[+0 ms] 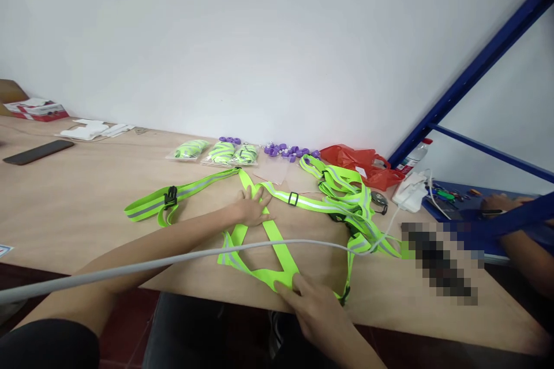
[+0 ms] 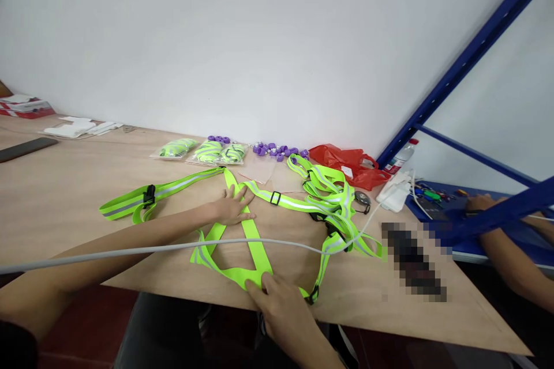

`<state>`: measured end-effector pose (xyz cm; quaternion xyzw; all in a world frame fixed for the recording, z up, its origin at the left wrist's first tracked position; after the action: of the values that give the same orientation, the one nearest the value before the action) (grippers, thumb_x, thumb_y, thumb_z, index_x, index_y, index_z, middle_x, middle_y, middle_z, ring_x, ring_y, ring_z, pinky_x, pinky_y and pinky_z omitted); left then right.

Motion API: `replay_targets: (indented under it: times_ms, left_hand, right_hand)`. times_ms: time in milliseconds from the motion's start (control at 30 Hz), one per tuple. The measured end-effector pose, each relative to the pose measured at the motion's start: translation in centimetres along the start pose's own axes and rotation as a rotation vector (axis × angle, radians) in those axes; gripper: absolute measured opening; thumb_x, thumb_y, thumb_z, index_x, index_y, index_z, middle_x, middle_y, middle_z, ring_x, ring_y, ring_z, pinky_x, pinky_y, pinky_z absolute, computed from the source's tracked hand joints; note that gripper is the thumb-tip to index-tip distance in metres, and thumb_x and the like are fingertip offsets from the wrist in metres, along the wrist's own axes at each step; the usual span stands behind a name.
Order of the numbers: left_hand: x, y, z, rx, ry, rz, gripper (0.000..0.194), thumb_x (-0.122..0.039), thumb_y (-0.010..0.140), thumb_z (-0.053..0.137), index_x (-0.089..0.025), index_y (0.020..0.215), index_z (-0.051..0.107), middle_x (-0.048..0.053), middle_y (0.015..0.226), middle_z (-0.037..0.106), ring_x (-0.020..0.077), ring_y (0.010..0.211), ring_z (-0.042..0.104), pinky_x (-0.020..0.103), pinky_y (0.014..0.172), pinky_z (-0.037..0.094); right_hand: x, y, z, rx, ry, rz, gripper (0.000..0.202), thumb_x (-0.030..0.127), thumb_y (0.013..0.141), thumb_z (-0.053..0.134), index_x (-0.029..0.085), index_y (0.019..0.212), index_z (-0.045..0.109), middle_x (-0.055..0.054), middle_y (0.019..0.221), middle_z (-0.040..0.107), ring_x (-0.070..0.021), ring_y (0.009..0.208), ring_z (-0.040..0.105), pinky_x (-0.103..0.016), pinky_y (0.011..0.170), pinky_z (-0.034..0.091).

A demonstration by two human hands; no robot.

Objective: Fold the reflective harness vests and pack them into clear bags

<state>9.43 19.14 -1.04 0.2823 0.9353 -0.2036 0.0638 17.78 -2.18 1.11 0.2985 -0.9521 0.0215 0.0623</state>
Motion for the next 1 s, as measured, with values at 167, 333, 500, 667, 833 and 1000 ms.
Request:
replay_targets:
  times_ms: [167,333,500,667,833,1000]
  left_hand:
    - [-1.2,-2.8,-4.1,-0.064,-0.032,0.192,0.065,-0.061,0.103,0.037,-0.023,0.155,0.043,0.016,0.163,0.036,0.0384,0.142,0.045,0.049,0.115,0.034]
    - [-1.0,-11.7,-6.3,-0.086,-0.015,0.359,0.048,-0.064,0.098,0.052,-0.025,0.121,0.069,0.007,0.116,0.072,0.0290,0.109,0.066,0.035,0.095,0.047]
    - [-0.7,-18.8,-2.2,-0.286,0.301,0.407,0.029,-0.041,0.102,0.056,-0.022,0.084,0.068,0.005,0.086,0.066,0.0240,0.081,0.063,0.034,0.073,0.047]
    - [-1.1,-23.3,1.3,-0.653,0.239,0.358,0.031,-0.024,0.109,0.036,-0.019,0.095,0.063,0.005,0.085,0.063,0.0212,0.079,0.062,0.031,0.069,0.046]
    - [-1.6,-24.3,2.5,-0.617,0.090,0.327,0.023,-0.035,0.106,0.049,-0.021,0.094,0.063,0.005,0.089,0.064,0.0229,0.085,0.063,0.034,0.079,0.050]
    - [-1.5,-24.7,3.1,-0.712,0.157,0.172,0.021,-0.029,0.103,0.052,-0.021,0.117,0.065,0.012,0.130,0.065,0.0323,0.126,0.055,0.050,0.110,0.041]
  right_hand:
    - [0.2,-0.4,-0.3,-0.033,0.081,0.048,0.049,0.012,0.092,0.052,0.027,0.138,0.060,-0.006,0.097,0.068,-0.0238,0.087,0.067,-0.030,0.068,0.046]
    - [-0.1,-0.2,-1.2,-0.011,0.173,0.089,0.041,0.016,0.097,0.050,0.028,0.134,0.064,-0.005,0.096,0.070,-0.0241,0.088,0.070,-0.032,0.069,0.047]
    - [-0.4,0.0,-0.8,-0.008,0.197,0.125,0.042,0.017,0.098,0.049,0.029,0.134,0.065,-0.006,0.098,0.071,-0.0239,0.088,0.071,-0.032,0.070,0.050]
    - [-0.9,-0.4,0.0,0.037,0.200,0.191,0.046,0.020,0.100,0.044,0.031,0.142,0.061,-0.007,0.102,0.071,-0.0241,0.083,0.072,-0.032,0.067,0.051]
    - [-1.5,-0.4,-1.6,0.112,0.357,0.210,0.043,0.026,0.100,0.048,0.031,0.141,0.062,-0.008,0.120,0.071,-0.0254,0.104,0.071,-0.033,0.085,0.053]
    - [-3.3,1.5,-5.0,0.091,0.317,0.201,0.037,0.027,0.100,0.048,0.025,0.130,0.068,-0.009,0.116,0.074,-0.0264,0.101,0.070,-0.035,0.084,0.053]
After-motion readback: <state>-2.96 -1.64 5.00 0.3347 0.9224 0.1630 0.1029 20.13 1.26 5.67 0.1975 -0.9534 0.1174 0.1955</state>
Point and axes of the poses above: each hand's wrist, its own y-axis towards the middle knuckle, its own z-axis out of the palm, x = y × z, the point moved 10 cm from there along y, towards the middle knuckle
